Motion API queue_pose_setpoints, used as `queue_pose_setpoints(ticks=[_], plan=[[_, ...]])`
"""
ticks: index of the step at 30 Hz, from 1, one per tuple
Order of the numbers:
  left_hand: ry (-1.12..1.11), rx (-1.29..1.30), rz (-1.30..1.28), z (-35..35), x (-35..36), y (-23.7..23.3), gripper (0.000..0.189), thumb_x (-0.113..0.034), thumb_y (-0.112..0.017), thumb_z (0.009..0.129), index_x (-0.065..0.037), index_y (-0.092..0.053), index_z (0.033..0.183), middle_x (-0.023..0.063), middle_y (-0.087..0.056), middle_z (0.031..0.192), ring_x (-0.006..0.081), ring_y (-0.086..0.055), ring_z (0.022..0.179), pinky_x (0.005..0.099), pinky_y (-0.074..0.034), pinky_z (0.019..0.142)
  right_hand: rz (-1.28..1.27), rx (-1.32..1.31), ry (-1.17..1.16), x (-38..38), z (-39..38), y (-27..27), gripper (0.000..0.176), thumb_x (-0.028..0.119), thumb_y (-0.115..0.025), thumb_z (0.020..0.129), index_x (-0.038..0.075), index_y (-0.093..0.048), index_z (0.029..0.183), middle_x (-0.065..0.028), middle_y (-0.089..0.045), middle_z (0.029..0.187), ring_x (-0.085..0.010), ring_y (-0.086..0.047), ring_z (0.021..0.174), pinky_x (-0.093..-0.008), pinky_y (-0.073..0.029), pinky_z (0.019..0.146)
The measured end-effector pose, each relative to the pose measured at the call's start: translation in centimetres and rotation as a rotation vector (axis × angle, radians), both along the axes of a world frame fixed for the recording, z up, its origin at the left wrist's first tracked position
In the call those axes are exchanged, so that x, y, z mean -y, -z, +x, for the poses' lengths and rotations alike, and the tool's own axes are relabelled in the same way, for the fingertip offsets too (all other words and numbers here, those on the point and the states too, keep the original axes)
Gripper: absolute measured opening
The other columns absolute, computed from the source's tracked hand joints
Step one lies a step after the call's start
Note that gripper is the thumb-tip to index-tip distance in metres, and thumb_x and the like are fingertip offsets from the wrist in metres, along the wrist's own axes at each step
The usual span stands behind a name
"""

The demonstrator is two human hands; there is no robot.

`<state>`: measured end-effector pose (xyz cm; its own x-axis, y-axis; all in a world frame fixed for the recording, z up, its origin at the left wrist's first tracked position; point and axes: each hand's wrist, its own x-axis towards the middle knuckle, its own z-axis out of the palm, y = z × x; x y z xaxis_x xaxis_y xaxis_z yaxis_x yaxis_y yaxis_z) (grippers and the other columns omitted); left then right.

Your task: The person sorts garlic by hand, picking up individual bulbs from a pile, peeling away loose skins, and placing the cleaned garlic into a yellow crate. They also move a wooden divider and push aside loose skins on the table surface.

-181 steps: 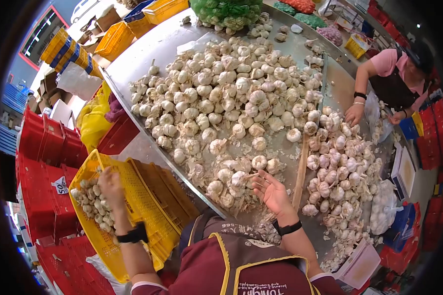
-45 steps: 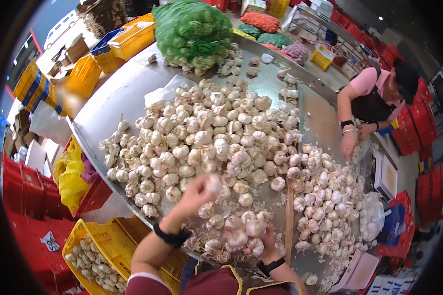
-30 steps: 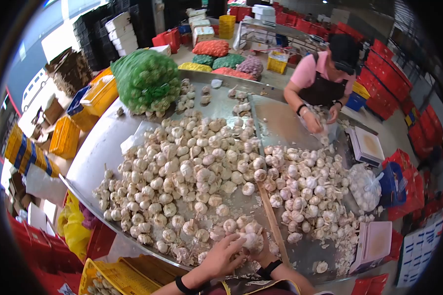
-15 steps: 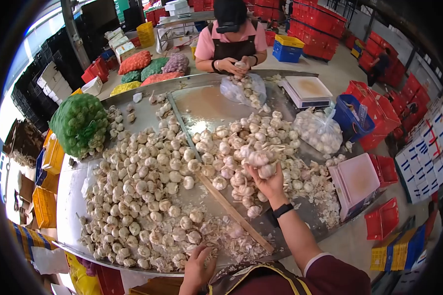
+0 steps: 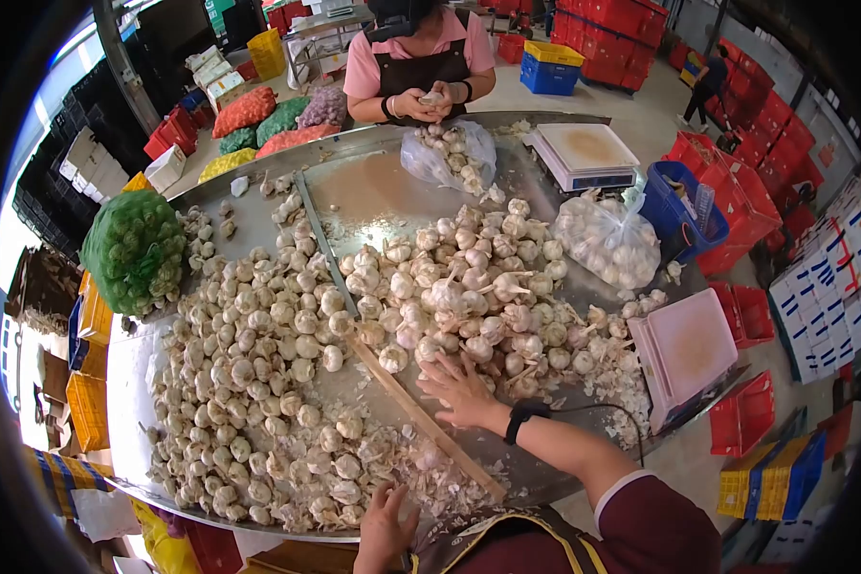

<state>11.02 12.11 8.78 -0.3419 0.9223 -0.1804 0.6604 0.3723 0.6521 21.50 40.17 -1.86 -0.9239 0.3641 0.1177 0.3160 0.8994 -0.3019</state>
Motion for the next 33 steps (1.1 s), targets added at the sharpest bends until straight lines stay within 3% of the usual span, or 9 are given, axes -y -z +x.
queue_pose_setpoints(ticks=[13,16,18,20,22,24,28,30,33], plan=[[-0.086,0.022,-0.140,1.5,-2.7,-0.4,0.042,-0.018,-0.070,0.080,-0.007,-0.058,0.119,0.0180,-0.054,0.122,0.0376,-0.056,0.108,0.0429,-0.049,0.089,0.026,-0.035,0.223,-11.7,-3.1,1.0,0.070,0.029,-0.079,0.065,0.026,-0.051,0.130,-0.0077,-0.008,0.157,-0.0248,-0.015,0.145,-0.0543,-0.010,0.117],[-0.090,0.029,-0.158,1.1,-0.4,1.0,0.043,-0.019,-0.070,0.080,-0.007,-0.058,0.119,0.0179,-0.054,0.122,0.0376,-0.057,0.107,0.0430,-0.048,0.089,0.013,-0.009,0.414,-15.3,-3.8,0.8,0.074,0.032,-0.080,0.066,0.026,-0.049,0.133,-0.0113,-0.012,0.156,-0.0284,-0.014,0.145,-0.0528,-0.014,0.116],[-0.049,-0.141,-0.022,0.6,1.7,3.5,0.033,-0.024,-0.059,0.092,-0.004,-0.059,0.119,0.0116,-0.058,0.114,0.0217,-0.061,0.098,0.0386,-0.051,0.085,0.045,-0.118,0.483,-16.8,-3.6,1.0,0.076,0.032,-0.079,0.068,0.022,-0.046,0.136,-0.0145,-0.020,0.154,-0.0331,-0.024,0.140,-0.0488,-0.026,0.111],[-0.052,-0.140,-0.003,0.5,2.4,4.0,0.034,-0.027,-0.060,0.092,-0.004,-0.060,0.116,0.0109,-0.059,0.112,0.0228,-0.060,0.098,0.0409,-0.050,0.086,-0.082,-0.129,0.493,-17.3,-2.3,0.4,0.073,0.030,-0.077,0.070,0.020,-0.046,0.135,-0.0156,-0.025,0.151,-0.0343,-0.029,0.137,-0.0472,-0.031,0.109],[-0.068,-0.130,0.009,0.7,2.3,3.9,0.035,-0.030,-0.060,0.091,-0.005,-0.061,0.114,0.0102,-0.060,0.110,0.0238,-0.060,0.098,0.0432,-0.050,0.088,-0.127,-0.232,0.470,-16.7,-0.2,-0.6,0.060,0.023,-0.072,0.077,0.012,-0.049,0.131,-0.0176,-0.040,0.142,-0.0362,-0.044,0.126,-0.0436,-0.041,0.101],[-0.076,0.001,-0.262,0.7,0.9,1.8,0.042,-0.020,-0.070,0.079,-0.007,-0.058,0.118,0.0179,-0.054,0.121,0.0379,-0.057,0.107,0.0429,-0.049,0.088,-0.175,-0.344,0.469,-15.4,3.8,-0.4,0.053,0.020,-0.069,0.082,0.013,-0.049,0.131,-0.0149,-0.043,0.140,-0.0344,-0.045,0.126,-0.0424,-0.042,0.102],[0.021,0.009,-0.185,0.3,-0.6,2.3,0.043,-0.021,-0.070,0.079,-0.007,-0.057,0.118,0.0183,-0.053,0.119,0.0382,-0.057,0.105,0.0427,-0.050,0.085,-0.124,-0.461,0.663,-9.2,13.5,-1.5,0.040,0.009,-0.067,0.082,0.004,-0.055,0.121,-0.0159,-0.054,0.125,-0.0354,-0.050,0.120,-0.0429,-0.043,0.099],[0.046,0.010,-0.145,0.0,-1.5,2.5,0.043,-0.021,-0.069,0.079,-0.007,-0.057,0.118,0.0184,-0.053,0.119,0.0383,-0.057,0.104,0.0429,-0.050,0.085,0.065,-0.358,0.800,-6.2,18.3,-0.4,0.048,0.012,-0.070,0.079,0.007,-0.053,0.124,-0.0174,-0.054,0.124,-0.0349,-0.052,0.115,-0.0417,-0.045,0.096],[0.098,-0.021,-0.102,0.0,-2.8,1.7,0.043,-0.020,-0.069,0.079,-0.007,-0.056,0.118,0.0184,-0.053,0.118,0.0385,-0.058,0.102,0.0434,-0.050,0.083,-0.048,-0.250,0.986,-1.3,22.1,-0.6,0.054,0.019,-0.072,0.077,0.010,-0.052,0.126,-0.0183,-0.056,0.115,-0.0362,-0.051,0.113,-0.0463,-0.044,0.093]])
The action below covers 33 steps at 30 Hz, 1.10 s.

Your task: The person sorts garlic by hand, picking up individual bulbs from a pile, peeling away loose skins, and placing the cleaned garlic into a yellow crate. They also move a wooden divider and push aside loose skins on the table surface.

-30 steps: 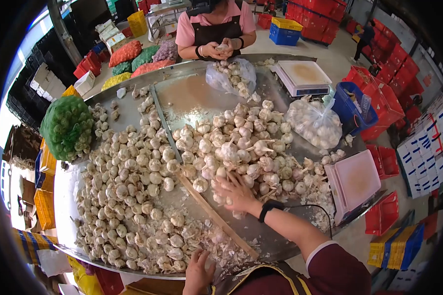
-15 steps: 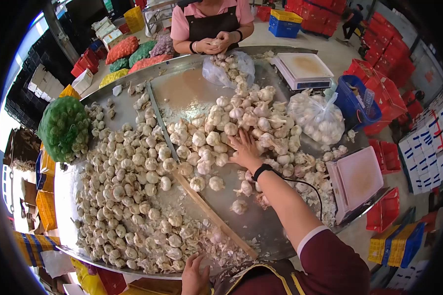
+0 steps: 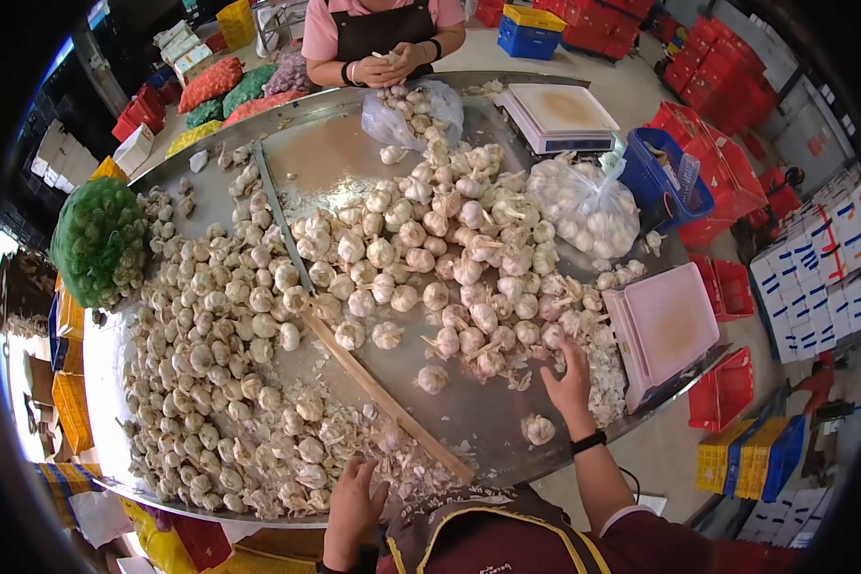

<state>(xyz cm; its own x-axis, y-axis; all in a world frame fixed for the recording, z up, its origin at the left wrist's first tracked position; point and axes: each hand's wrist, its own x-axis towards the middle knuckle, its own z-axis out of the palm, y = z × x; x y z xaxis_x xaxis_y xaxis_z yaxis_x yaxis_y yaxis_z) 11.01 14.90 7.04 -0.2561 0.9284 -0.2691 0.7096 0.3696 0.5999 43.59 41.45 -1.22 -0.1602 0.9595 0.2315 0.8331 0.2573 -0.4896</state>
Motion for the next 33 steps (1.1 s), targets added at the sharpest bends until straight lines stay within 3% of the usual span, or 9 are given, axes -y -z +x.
queue_pose_setpoints(ticks=[6,10,15,19,23,26,27,29,33], plan=[[0.007,-0.008,-0.023,1.2,-0.3,-1.0,0.044,-0.020,-0.069,0.079,-0.007,-0.056,0.119,0.0186,-0.053,0.119,0.0386,-0.057,0.103,0.0434,-0.050,0.084,-0.518,0.018,-0.078,5.9,1.0,-1.9,0.055,0.036,-0.079,0.068,0.014,-0.055,0.112,-0.0129,-0.053,0.105,-0.0351,-0.053,0.100,-0.0452,-0.047,0.080],[-0.006,-0.012,-0.043,2.4,1.2,-0.1,0.044,-0.021,-0.069,0.079,-0.007,-0.056,0.119,0.0187,-0.053,0.120,0.0384,-0.057,0.105,0.0429,-0.050,0.085,-0.567,0.280,-0.323,8.9,2.9,0.3,0.056,0.037,-0.082,0.062,0.016,-0.055,0.106,-0.0100,-0.052,0.098,-0.0321,-0.055,0.095,-0.0421,-0.048,0.079],[-0.006,0.006,-0.075,4.0,2.4,0.2,0.044,-0.023,-0.070,0.080,-0.007,-0.057,0.119,0.0194,-0.054,0.119,0.0386,-0.058,0.102,0.0419,-0.050,0.086,-0.582,0.263,-0.339,8.8,3.3,3.0,0.038,0.027,-0.078,0.066,0.014,-0.058,0.096,-0.0094,-0.053,0.094,-0.0305,-0.057,0.094,-0.0407,-0.050,0.076],[-0.027,-0.010,-0.076,4.6,2.7,0.0,0.042,-0.023,-0.070,0.081,-0.007,-0.057,0.118,0.0200,-0.054,0.119,0.0392,-0.059,0.100,0.0421,-0.050,0.084,-0.836,-0.389,-0.380,4.2,1.3,5.2,0.029,0.016,-0.073,0.078,0.009,-0.059,0.103,-0.0101,-0.060,0.105,-0.0209,-0.061,0.099,-0.0322,-0.052,0.075],[-0.047,-0.018,-0.090,5.1,2.8,-0.2,0.042,-0.023,-0.070,0.080,-0.007,-0.058,0.117,0.0205,-0.054,0.119,0.0394,-0.059,0.100,0.0420,-0.050,0.084,-0.982,-1.406,0.020,-1.0,-5.4,-1.6,0.048,0.017,-0.069,0.086,0.007,-0.050,0.128,-0.0088,-0.055,0.121,-0.0223,-0.060,0.103,-0.0348,-0.051,0.080],[-0.061,-0.025,-0.057,5.4,2.8,-0.4,0.043,-0.024,-0.070,0.080,-0.007,-0.058,0.118,0.0197,-0.054,0.119,0.0387,-0.059,0.101,0.0418,-0.050,0.084,-0.869,-1.519,0.080,-4.6,-6.5,-3.3,0.048,0.016,-0.066,0.087,0.007,-0.048,0.131,-0.0098,-0.053,0.125,-0.0231,-0.057,0.108,-0.0340,-0.049,0.084],[-0.076,-0.026,-0.062,5.6,3.0,-0.4,0.043,-0.023,-0.070,0.080,-0.007,-0.058,0.118,0.0192,-0.054,0.119,0.0384,-0.059,0.101,0.0417,-0.050,0.084,-0.862,-1.517,0.076,-5.9,-6.1,-2.7,0.048,0.016,-0.066,0.087,0.007,-0.048,0.131,-0.0098,-0.053,0.125,-0.0231,-0.057,0.108,-0.0340,-0.049,0.084],[-0.091,-0.015,-0.062,6.2,3.2,-0.2,0.043,-0.023,-0.070,0.080,-0.007,-0.058,0.118,0.0186,-0.055,0.119,0.0381,-0.059,0.101,0.0417,-0.050,0.084,-0.607,-1.027,-0.036,-8.8,-4.5,-0.3,0.046,0.015,-0.064,0.087,0.006,-0.049,0.130,-0.0114,-0.054,0.122,-0.0228,-0.055,0.111,-0.0356,-0.048,0.088],[-0.105,-0.014,-0.114,6.6,3.8,0.2,0.043,-0.023,-0.069,0.079,-0.007,-0.058,0.118,0.0178,-0.057,0.115,0.0376,-0.059,0.100,0.0417,-0.050,0.083,-0.530,-0.803,0.099,-15.0,-2.0,1.5,0.049,0.013,-0.065,0.084,0.006,-0.048,0.130,-0.0158,-0.057,0.120,-0.0269,-0.054,0.111,-0.0401,-0.047,0.091]])
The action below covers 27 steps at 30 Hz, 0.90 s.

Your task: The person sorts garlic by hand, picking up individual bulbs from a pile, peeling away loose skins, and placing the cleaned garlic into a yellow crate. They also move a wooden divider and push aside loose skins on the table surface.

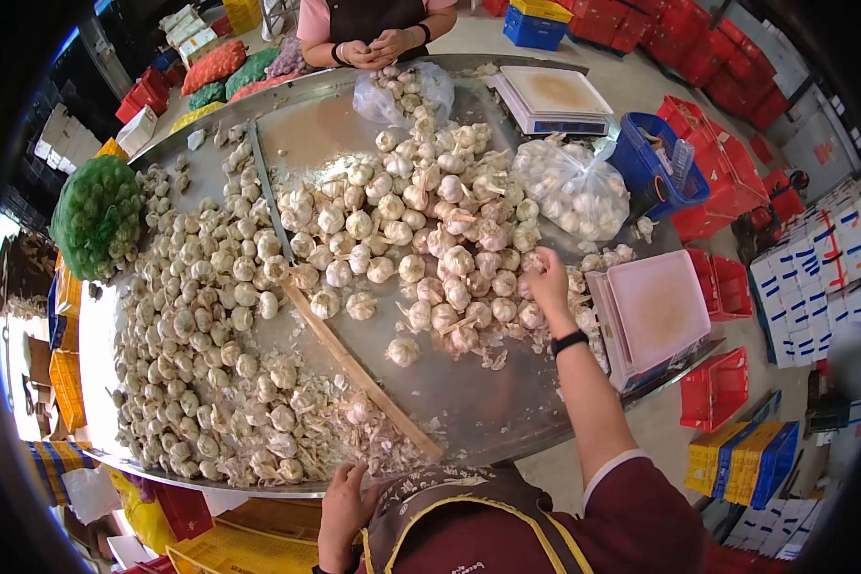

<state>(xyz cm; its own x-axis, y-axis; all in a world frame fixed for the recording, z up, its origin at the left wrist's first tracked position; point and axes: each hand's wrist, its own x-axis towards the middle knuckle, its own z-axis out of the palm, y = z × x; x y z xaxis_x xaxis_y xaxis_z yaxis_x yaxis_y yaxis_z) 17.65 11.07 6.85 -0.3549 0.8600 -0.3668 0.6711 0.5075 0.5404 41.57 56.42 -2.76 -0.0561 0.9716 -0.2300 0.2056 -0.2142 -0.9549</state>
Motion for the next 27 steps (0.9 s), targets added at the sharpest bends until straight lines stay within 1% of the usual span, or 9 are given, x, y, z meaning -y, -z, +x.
queue_pose_setpoints(ticks=[2,5,11,13,16,17,19,20,27], plan=[[0.009,-0.007,-0.025,0.1,0.0,0.0,0.044,-0.022,-0.070,0.078,-0.006,-0.058,0.118,0.0181,-0.058,0.112,0.0374,-0.060,0.098,0.0415,-0.050,0.083,0.482,0.855,-0.213,-2.9,1.1,1.7,0.054,0.015,-0.069,0.077,0.004,-0.051,0.126,-0.0201,-0.058,0.118,-0.0328,-0.056,0.106,-0.0432,-0.047,0.089],[0.013,-0.014,-0.020,0.0,-0.1,-0.1,0.043,-0.022,-0.070,0.078,-0.006,-0.059,0.116,0.0180,-0.060,0.108,0.0372,-0.061,0.096,0.0415,-0.050,0.081,0.315,0.951,-0.326,-5.6,1.2,2.6,0.061,0.019,-0.073,0.069,0.007,-0.052,0.124,-0.0220,-0.059,0.109,-0.0412,-0.057,0.102,-0.0437,-0.046,0.091],[-0.057,0.007,-0.058,0.3,-0.7,-0.7,0.039,-0.023,-0.070,0.079,-0.007,-0.061,0.113,0.0178,-0.062,0.106,0.0370,-0.061,0.097,0.0416,-0.050,0.083,0.260,1.095,-0.424,-5.6,0.9,0.2,0.064,0.026,-0.077,0.064,0.003,-0.056,0.120,-0.0207,-0.061,0.110,-0.0389,-0.057,0.105,-0.0431,-0.046,0.090],[-0.050,-0.002,-0.041,0.4,-0.7,-0.7,0.039,-0.023,-0.070,0.079,-0.006,-0.061,0.113,0.0178,-0.062,0.104,0.0369,-0.061,0.095,0.0416,-0.050,0.081,0.275,0.985,-0.409,-6.2,1.8,1.4,0.057,0.028,-0.078,0.068,0.002,-0.059,0.115,-0.0170,-0.064,0.105,-0.0337,-0.060,0.099,-0.0388,-0.050,0.085],[-0.025,-0.016,-0.021,0.4,-0.7,-0.4,0.040,-0.023,-0.070,0.079,-0.006,-0.060,0.113,0.0181,-0.061,0.102,0.0369,-0.061,0.092,0.0419,-0.051,0.079,-0.194,-0.006,-0.114,-5.5,2.8,1.7,0.038,0.024,-0.067,0.084,0.006,-0.060,0.116,-0.0063,-0.064,0.099,-0.0194,-0.063,0.088,-0.0328,-0.053,0.069],[-0.014,-0.021,-0.018,0.4,-0.8,-0.2,0.040,-0.023,-0.070,0.079,-0.006,-0.060,0.114,0.0183,-0.061,0.102,0.0370,-0.061,0.092,0.0421,-0.051,0.079,-0.192,-0.002,-0.112,-4.5,3.0,1.0,0.038,0.024,-0.067,0.084,0.006,-0.060,0.116,-0.0063,-0.064,0.099,-0.0194,-0.063,0.088,-0.0328,-0.053,0.069],[0.005,-0.012,-0.024,0.4,-1.1,-0.3,0.040,-0.022,-0.069,0.079,-0.005,-0.060,0.113,0.0186,-0.061,0.103,0.0371,-0.061,0.092,0.0423,-0.051,0.079,-0.383,-0.627,-0.058,-2.5,3.3,-0.1,0.030,0.018,-0.056,0.090,0.007,-0.058,0.118,-0.0077,-0.065,0.102,-0.0201,-0.063,0.088,-0.0336,-0.054,0.066],[0.020,-0.009,-0.034,0.4,-1.2,-0.3,0.039,-0.022,-0.069,0.079,-0.005,-0.060,0.113,0.0188,-0.061,0.103,0.0372,-0.061,0.092,0.0426,-0.051,0.079,-0.444,-0.749,-0.142,-1.4,3.5,-0.7,0.033,0.011,-0.049,0.091,0.007,-0.056,0.123,-0.0101,-0.064,0.106,-0.0231,-0.063,0.089,-0.0327,-0.054,0.069],[0.043,-0.002,0.000,0.3,-2.2,-0.5,0.037,-0.021,-0.068,0.080,-0.004,-0.061,0.111,0.0192,-0.062,0.102,0.0374,-0.062,0.092,0.0427,-0.051,0.079,-0.482,-1.045,-0.417,5.9,0.2,-6.1,0.059,0.004,-0.055,0.077,0.007,-0.044,0.136,-0.0164,-0.058,0.120,-0.0261,-0.063,0.092,-0.0308,-0.054,0.071]])
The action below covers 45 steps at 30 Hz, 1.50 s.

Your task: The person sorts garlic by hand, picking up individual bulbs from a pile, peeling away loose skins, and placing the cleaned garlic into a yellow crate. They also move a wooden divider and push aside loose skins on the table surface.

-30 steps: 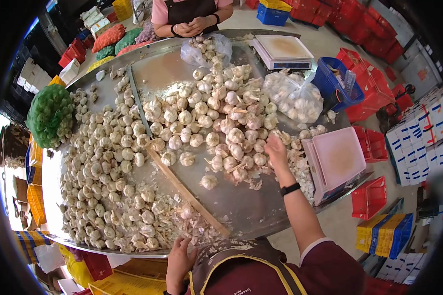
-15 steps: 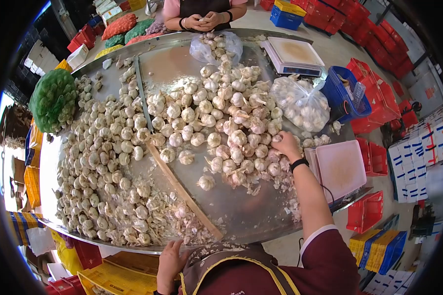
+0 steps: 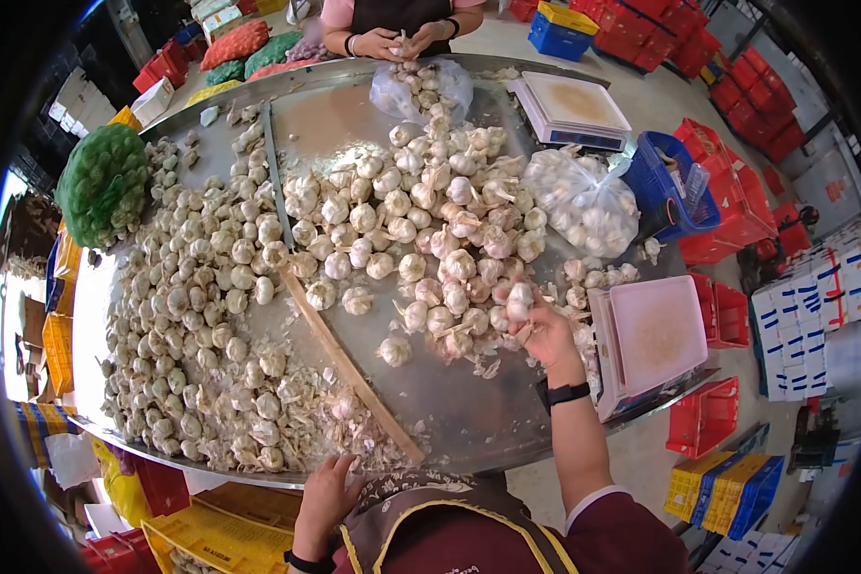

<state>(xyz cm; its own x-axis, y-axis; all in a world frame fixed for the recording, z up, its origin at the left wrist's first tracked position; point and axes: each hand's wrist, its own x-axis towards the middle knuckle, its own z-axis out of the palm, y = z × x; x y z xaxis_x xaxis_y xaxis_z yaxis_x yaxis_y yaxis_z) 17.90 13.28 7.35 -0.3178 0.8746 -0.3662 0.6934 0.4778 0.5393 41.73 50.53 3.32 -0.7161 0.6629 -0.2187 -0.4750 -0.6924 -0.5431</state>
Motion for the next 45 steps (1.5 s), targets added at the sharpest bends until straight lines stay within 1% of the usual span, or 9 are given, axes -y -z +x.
queue_pose_setpoints(ticks=[4,9,20,24,26,30,34,35,45], plan=[[0.006,-0.005,0.034,-0.1,0.4,-0.2,0.035,-0.021,-0.067,0.081,-0.005,-0.061,0.111,0.0191,-0.062,0.101,0.0373,-0.062,0.092,0.0427,-0.051,0.079,0.083,0.019,-0.089,2.8,-2.0,-2.5,0.062,0.006,-0.057,0.073,0.005,-0.045,0.134,-0.0166,-0.056,0.117,-0.0271,-0.062,0.091,-0.0284,-0.056,0.068],[-0.007,-0.020,0.057,-0.1,0.8,-0.4,0.035,-0.021,-0.068,0.081,-0.005,-0.061,0.111,0.0186,-0.062,0.101,0.0370,-0.062,0.092,0.0424,-0.051,0.078,0.245,0.139,-0.045,5.8,-5.0,-5.1,0.031,0.016,-0.058,0.081,0.007,-0.051,0.109,-0.0103,-0.057,0.096,-0.0201,-0.061,0.083,-0.0278,-0.052,0.057],[-0.048,0.103,0.109,0.1,0.0,-1.2,0.033,-0.019,-0.067,0.082,-0.006,-0.060,0.112,0.0168,-0.062,0.095,0.0367,-0.062,0.084,0.0421,-0.051,0.073,0.248,0.185,-0.106,9.7,-7.9,-3.4,0.014,0.014,-0.058,0.084,0.009,-0.050,0.095,-0.0077,-0.056,0.083,-0.0141,-0.059,0.068,-0.0224,-0.043,0.044],[-0.060,0.149,0.169,0.3,-2.0,-2.4,0.032,-0.017,-0.066,0.083,-0.006,-0.060,0.113,0.0166,-0.062,0.094,0.0378,-0.062,0.083,0.0429,-0.051,0.071,0.178,0.285,-0.228,12.6,-9.9,-2.5,0.012,0.022,-0.055,0.093,0.010,-0.051,0.093,-0.0057,-0.056,0.083,-0.0141,-0.058,0.066,-0.0230,-0.041,0.042],[-0.045,0.219,0.245,0.2,-3.3,-3.7,0.029,-0.015,-0.064,0.086,-0.004,-0.060,0.112,0.0182,-0.063,0.097,0.0347,-0.064,0.084,0.0405,-0.052,0.073,-0.103,0.185,-0.211,13.6,-10.8,-2.7,0.020,0.030,-0.049,0.098,0.011,-0.051,0.093,-0.0051,-0.057,0.083,-0.0146,-0.058,0.066,-0.0235,-0.042,0.042],[-0.097,0.345,0.344,-0.1,-4.8,-3.6,0.029,-0.010,-0.061,0.088,-0.003,-0.059,0.116,0.0155,-0.064,0.097,0.0288,-0.066,0.084,0.0354,-0.053,0.074,-0.036,0.233,-0.218,15.4,-12.0,-2.9,0.034,0.040,-0.036,0.102,0.010,-0.052,0.102,-0.0058,-0.058,0.087,-0.0170,-0.060,0.070,-0.0271,-0.046,0.049],[-0.270,0.540,0.510,-0.3,-5.9,-3.3,0.033,-0.008,-0.059,0.089,-0.005,-0.057,0.122,0.0111,-0.065,0.092,0.0205,-0.065,0.080,0.0318,-0.052,0.071,0.015,0.169,-0.296,16.7,-12.1,-3.5,0.038,0.023,-0.038,0.094,0.004,-0.047,0.126,-0.0083,-0.059,0.103,-0.0174,-0.059,0.092,-0.0278,-0.049,0.075],[-0.305,0.587,0.519,-0.4,-6.2,-3.4,0.033,-0.008,-0.059,0.091,-0.005,-0.056,0.124,0.0083,-0.064,0.091,0.0156,-0.064,0.079,0.0297,-0.051,0.071,0.037,0.145,-0.345,16.8,-12.0,-4.0,0.052,0.012,-0.041,0.084,0.003,-0.041,0.135,-0.0086,-0.057,0.110,-0.0161,-0.057,0.099,-0.0267,-0.046,0.084],[-0.342,0.839,0.477,-1.2,-6.0,-2.9,0.054,-0.006,-0.067,0.087,-0.008,-0.046,0.136,0.0047,-0.063,0.100,0.0083,-0.058,0.076,0.0251,-0.049,0.069,0.400,0.247,-0.531,17.3,-12.4,-6.4,0.073,-0.009,-0.043,0.078,0.002,-0.025,0.148,-0.0114,-0.041,0.141,-0.0173,-0.045,0.124,-0.0304,-0.037,0.104]])
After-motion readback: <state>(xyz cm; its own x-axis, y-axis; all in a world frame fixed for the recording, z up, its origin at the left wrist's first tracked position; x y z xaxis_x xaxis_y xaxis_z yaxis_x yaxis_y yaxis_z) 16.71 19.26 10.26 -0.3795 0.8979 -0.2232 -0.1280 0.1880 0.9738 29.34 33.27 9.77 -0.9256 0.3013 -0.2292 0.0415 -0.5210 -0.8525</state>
